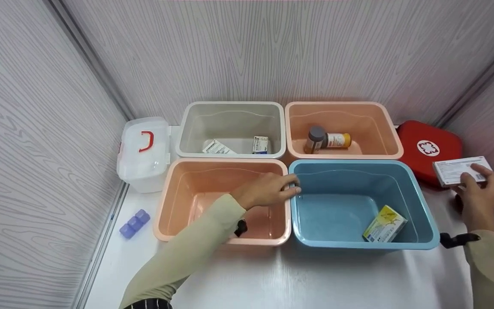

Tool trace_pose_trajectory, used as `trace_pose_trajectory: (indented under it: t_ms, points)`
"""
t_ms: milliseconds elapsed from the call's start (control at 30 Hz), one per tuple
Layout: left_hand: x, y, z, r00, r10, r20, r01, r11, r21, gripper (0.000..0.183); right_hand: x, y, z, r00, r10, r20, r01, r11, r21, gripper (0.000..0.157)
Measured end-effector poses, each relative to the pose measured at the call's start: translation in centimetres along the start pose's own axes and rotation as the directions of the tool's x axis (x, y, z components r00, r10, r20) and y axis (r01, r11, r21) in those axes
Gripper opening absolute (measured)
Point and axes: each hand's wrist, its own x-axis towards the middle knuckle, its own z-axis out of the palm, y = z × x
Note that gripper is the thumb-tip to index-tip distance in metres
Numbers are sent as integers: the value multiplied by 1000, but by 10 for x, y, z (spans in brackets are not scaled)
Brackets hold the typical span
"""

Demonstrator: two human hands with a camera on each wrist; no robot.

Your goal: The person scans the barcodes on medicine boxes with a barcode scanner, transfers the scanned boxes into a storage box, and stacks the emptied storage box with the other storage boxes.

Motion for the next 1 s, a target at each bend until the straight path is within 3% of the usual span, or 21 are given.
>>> trace_pose_trajectory:
  t_ms: [167,333,467,533,733,1000]
  points:
    - [0,-2,-1,1000,18,-21,-18,1000,11,32,2,-34,19,991,-119,65,108,983,150,43]
    - [-2,-4,-1,1000,16,-25,-16,1000,-11,32,-6,-69,51,966,-212,145,194,972,129,41]
    - [-2,-4,-1,1000,11,-16,-11,1000,-11,33,-13,-88,85,920,-285,267,216,941,260,39]
    - [-2,-4,-1,1000,7,-15,-7,1000,-3,34,-17,-93,105,891,-308,333,219,935,278,38]
    - [-1,-3,0,1000,5,-13,-5,1000,-4,35,-36,-99,173,825,-328,459,256,943,214,36]
    - [1,-2,1,1000,-4,-8,5,1000,6,36,-58,-82,260,752,-281,597,293,953,79,40]
